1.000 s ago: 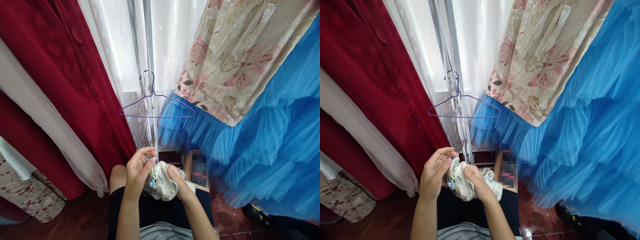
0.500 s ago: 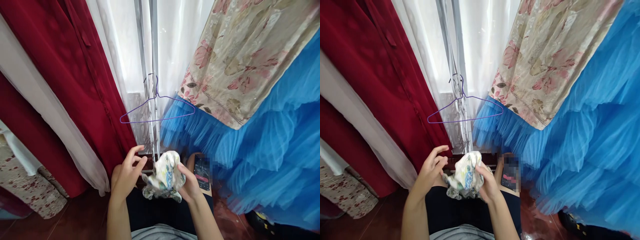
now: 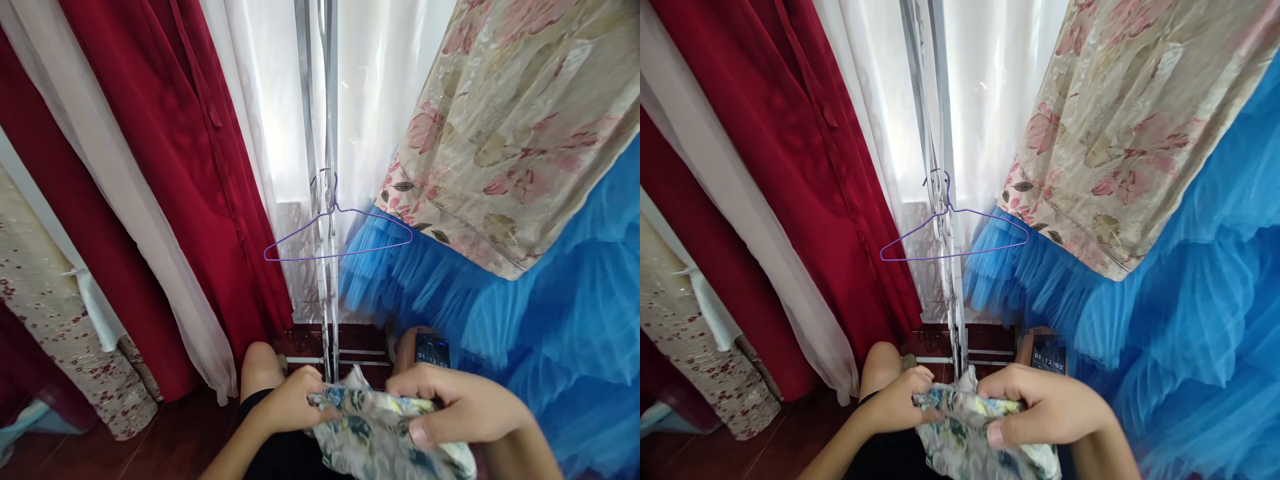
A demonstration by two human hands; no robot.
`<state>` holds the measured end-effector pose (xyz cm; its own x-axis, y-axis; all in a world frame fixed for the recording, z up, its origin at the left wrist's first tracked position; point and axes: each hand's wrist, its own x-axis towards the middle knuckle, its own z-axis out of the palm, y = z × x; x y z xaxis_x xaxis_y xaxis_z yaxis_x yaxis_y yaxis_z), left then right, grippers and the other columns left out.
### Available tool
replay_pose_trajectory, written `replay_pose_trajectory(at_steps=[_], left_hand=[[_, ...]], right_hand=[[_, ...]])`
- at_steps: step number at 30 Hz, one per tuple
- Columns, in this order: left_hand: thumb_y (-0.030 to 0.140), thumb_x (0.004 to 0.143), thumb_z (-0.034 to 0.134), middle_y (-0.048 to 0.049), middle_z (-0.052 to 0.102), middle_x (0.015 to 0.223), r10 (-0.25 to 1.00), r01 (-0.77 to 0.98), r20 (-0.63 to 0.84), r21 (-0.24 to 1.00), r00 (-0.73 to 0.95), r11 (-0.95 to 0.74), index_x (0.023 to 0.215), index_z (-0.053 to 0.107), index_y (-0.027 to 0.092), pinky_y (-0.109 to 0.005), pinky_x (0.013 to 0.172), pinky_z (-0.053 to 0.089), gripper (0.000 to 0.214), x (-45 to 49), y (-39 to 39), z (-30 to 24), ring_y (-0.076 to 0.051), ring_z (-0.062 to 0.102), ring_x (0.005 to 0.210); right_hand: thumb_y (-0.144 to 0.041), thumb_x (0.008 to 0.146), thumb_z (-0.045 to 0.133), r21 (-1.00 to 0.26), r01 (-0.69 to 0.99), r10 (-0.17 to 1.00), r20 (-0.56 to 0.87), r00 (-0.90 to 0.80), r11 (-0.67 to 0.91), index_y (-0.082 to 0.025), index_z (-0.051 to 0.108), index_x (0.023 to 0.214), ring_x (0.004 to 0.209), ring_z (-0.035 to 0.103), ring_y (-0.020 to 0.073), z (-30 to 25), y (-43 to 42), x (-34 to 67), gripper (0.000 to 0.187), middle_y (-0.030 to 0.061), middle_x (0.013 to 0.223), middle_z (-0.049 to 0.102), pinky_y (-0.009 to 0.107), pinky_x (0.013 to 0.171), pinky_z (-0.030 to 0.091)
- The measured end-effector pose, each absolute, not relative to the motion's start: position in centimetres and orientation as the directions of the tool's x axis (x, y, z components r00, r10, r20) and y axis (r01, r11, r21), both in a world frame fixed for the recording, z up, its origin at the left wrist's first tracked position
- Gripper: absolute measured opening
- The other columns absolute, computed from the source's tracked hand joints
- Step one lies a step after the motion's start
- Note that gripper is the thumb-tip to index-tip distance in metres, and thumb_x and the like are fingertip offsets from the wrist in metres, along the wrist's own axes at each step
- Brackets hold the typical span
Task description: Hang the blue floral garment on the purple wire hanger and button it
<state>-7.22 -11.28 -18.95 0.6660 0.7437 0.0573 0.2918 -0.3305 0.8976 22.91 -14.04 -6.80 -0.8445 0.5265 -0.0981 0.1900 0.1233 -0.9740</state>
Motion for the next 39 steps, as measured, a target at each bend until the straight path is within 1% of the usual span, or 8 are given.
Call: replay_pose_trajectory(at_steps=[8, 14, 18, 22, 27, 32, 35, 39], left_hand=[[0.014, 0.04, 0.092, -0.004, 0.068, 0.067, 0.94, 0.17, 0.246, 0.942, 0.236, -0.289, 0.05, 0.066, 0.027, -0.035, 0.09, 0.046, 0.03, -16.6, -2.7, -15.1, -0.028, 0.064, 0.083], [0.003, 0.053, 0.084, -0.007, 0.074, 0.079, 0.908, 0.257, 0.408, 0.892, -0.098, -0.373, 0.058, 0.065, 0.024, -0.04, 0.108, 0.032, 0.028, -19.3, 3.6, -7.4, -0.032, 0.051, 0.123], [0.005, 0.045, 0.089, -0.0074, 0.077, 0.102, 0.819, 0.423, 0.574, 0.738, 0.017, -0.526, 0.06, 0.067, 0.024, -0.045, 0.116, 0.022, 0.032, -18.4, 5.3, -2.3, -0.035, 0.049, 0.129], [0.014, 0.059, 0.085, -0.0128, 0.072, 0.12, 0.749, 0.399, 0.634, 0.646, 0.194, -0.65, 0.057, 0.063, 0.02, -0.039, 0.108, 0.037, 0.023, -14.4, 5.4, 0.2, -0.034, 0.059, 0.12], [0.02, 0.073, 0.075, -0.0045, 0.071, 0.088, 0.618, 0.528, 0.743, 0.428, 0.257, -0.734, 0.072, 0.063, 0.018, -0.027, 0.078, 0.043, 0.012, -9.8, 5.8, 0.7, -0.021, 0.064, 0.084], [0.028, 0.076, 0.072, 0.0017, 0.062, 0.082, 0.63, 0.606, 0.761, 0.431, 0.153, -0.668, 0.09, 0.061, 0.019, -0.024, 0.07, 0.041, 0.02, -8.9, 5.9, 0.4, -0.015, 0.057, 0.076], [0.034, 0.079, 0.07, -0.001, 0.065, 0.091, 0.647, 0.608, 0.74, 0.431, 0.184, -0.666, 0.095, 0.063, 0.019, -0.025, 0.073, 0.043, 0.023, -9.2, 6.0, 0.1, -0.017, 0.059, 0.082], [0.037, 0.078, 0.074, -0.0038, 0.067, 0.108, 0.703, 0.534, 0.704, 0.56, 0.096, -0.634, 0.105, 0.062, 0.019, -0.024, 0.062, 0.041, 0.034, -11.1, 7.3, -0.4, -0.01, 0.053, 0.063]], right_hand=[[-0.037, 0.085, 0.072, -0.877, 0.393, 0.767, -0.046, -0.64, 0.275, -0.017, 0.074, 0.092, 0.058, 0.046, 0.0122, -2.0, -7.9, 24.2, 0.022, 0.0009, 0.07, 0.06, 0.022, 0.049, 0.034], [-0.035, 0.077, 0.078, -0.832, 0.386, 0.906, 0.29, -0.309, 0.398, -0.015, 0.061, 0.141, 0.04, 0.032, 0.0098, -3.8, 1.2, 22.1, 0.069, -0.0102, 0.045, 0.044, 0.022, 0.042, 0.022], [-0.035, 0.088, 0.064, -0.639, 0.659, 0.916, 0.326, -0.234, 0.396, -0.013, 0.072, 0.124, 0.061, 0.06, 0.0196, -4.8, 4.9, 20.5, 0.043, 0.0051, 0.068, 0.07, 0.028, 0.06, 0.04], [-0.031, 0.095, 0.049, -0.417, 0.816, 0.911, 0.277, -0.305, 0.4, -0.016, 0.078, 0.099, 0.079, 0.067, 0.0255, -5.4, 3.8, 18.4, 0.032, 0.013, 0.085, 0.076, 0.03, 0.066, 0.04], [-0.029, 0.081, 0.064, -0.348, 0.818, 0.883, 0.286, -0.372, 0.457, -0.017, 0.057, 0.142, 0.095, 0.067, 0.0302, -6.4, 1.3, 19.5, 0.062, 0.014, 0.108, 0.074, 0.031, 0.073, 0.043], [-0.024, 0.081, 0.057, -0.562, 0.72, 0.816, 0.579, -0.009, 0.407, -0.014, 0.017, 0.161, 0.067, 0.061, 0.0216, -7.7, 2.5, 26.5, 0.091, 0.0025, 0.081, 0.069, 0.03, 0.065, 0.044], [-0.027, 0.08, 0.059, -0.585, 0.671, 0.773, 0.633, 0.028, 0.456, -0.01, 0.042, 0.151, 0.06, 0.055, 0.0194, -6.9, 3.9, 30.3, 0.075, 0.0003, 0.07, 0.064, 0.03, 0.061, 0.044], [-0.038, 0.079, 0.066, -0.642, 0.59, 0.853, 0.493, -0.173, 0.49, -0.014, 0.075, 0.085, 0.057, 0.051, 0.0163, -3.8, 3.9, 32.6, 0.026, 0.0011, 0.062, 0.061, 0.027, 0.054, 0.038]])
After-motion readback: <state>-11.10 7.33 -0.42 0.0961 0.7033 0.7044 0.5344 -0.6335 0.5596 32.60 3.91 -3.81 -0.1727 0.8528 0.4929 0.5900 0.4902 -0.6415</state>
